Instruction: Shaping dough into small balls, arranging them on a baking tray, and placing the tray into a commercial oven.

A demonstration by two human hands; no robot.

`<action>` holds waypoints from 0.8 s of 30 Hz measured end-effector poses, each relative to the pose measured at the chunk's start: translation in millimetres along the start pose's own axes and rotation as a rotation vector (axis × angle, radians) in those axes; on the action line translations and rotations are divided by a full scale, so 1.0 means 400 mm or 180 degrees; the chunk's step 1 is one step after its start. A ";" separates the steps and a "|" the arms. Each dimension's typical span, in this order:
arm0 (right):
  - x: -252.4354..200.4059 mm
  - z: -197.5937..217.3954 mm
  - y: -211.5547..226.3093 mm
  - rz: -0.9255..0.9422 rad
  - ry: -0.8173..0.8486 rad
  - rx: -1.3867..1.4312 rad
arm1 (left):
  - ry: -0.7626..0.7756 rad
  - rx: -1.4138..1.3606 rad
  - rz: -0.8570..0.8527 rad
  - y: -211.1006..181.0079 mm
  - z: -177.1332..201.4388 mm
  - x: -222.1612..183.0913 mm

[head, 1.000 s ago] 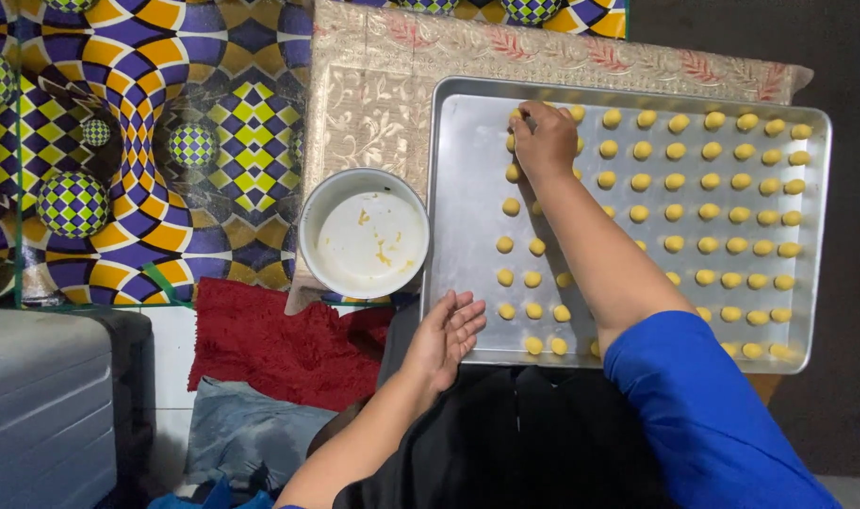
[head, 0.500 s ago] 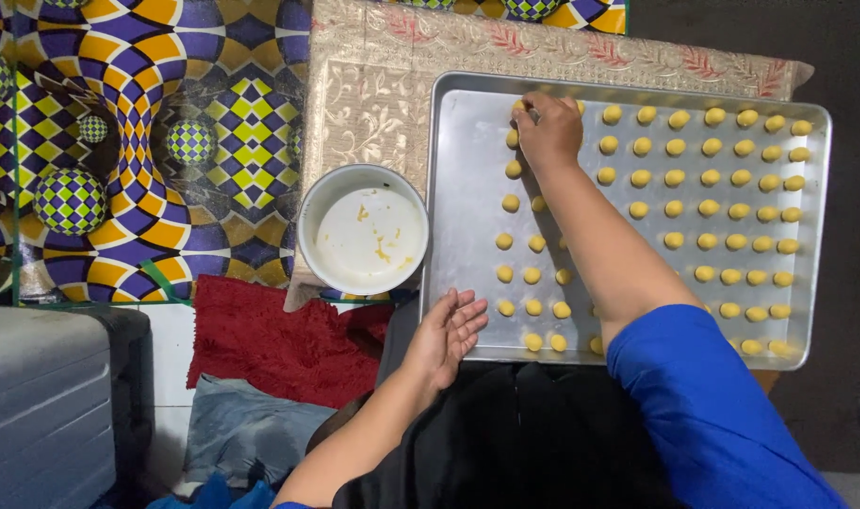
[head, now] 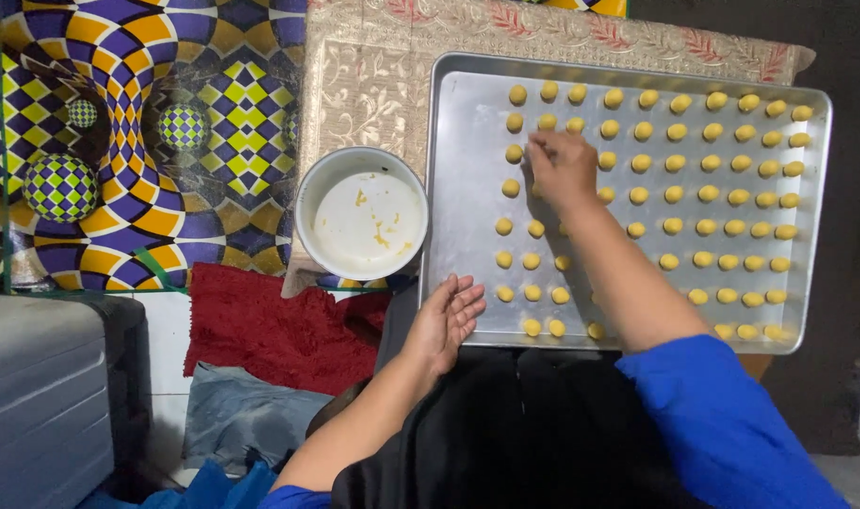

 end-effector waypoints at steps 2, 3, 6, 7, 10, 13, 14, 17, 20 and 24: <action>-0.073 0.033 0.011 0.0243 0.0051 -0.0039 | -0.0013 0.0037 0.0005 0.004 0.001 0.002; -0.100 0.049 0.049 0.0236 0.0044 -0.0043 | -0.0012 0.0047 0.0009 0.006 0.001 0.003; -0.169 0.084 0.159 0.0521 0.0222 0.0040 | -0.0002 0.0104 0.0025 0.016 -0.001 0.005; -0.182 0.085 0.187 0.0407 0.0443 0.0042 | 0.0008 0.0102 0.0033 0.018 -0.002 0.005; -0.216 0.073 0.211 0.0368 0.0725 -0.0148 | 0.0026 0.0122 0.0053 0.025 -0.004 0.001; -0.235 0.053 0.199 0.0447 0.0847 -0.0507 | 0.0052 0.0136 0.0045 0.025 -0.002 0.001; -0.241 0.046 0.192 0.0444 0.0915 -0.0675 | 0.0068 0.0126 0.0035 0.026 -0.001 0.002; -0.249 0.048 0.182 0.0407 0.0840 -0.0786 | 0.0081 0.0145 0.0041 0.022 -0.008 -0.007; -0.254 0.041 0.170 0.0418 0.0784 -0.0807 | 0.0089 0.0126 0.0056 0.020 -0.012 -0.010; -0.219 0.067 0.191 0.0227 0.0773 -0.0746 | 0.0088 0.0125 0.0052 0.018 -0.011 -0.010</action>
Point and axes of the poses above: each hand's wrist, its own x-axis towards the middle knuckle, its own z-axis out of the back of the hand, y = z × x, the point moved 2 cm from there along x, towards the middle knuckle, and after that the axes turned 4 degrees about z, right-handed, at the moved point
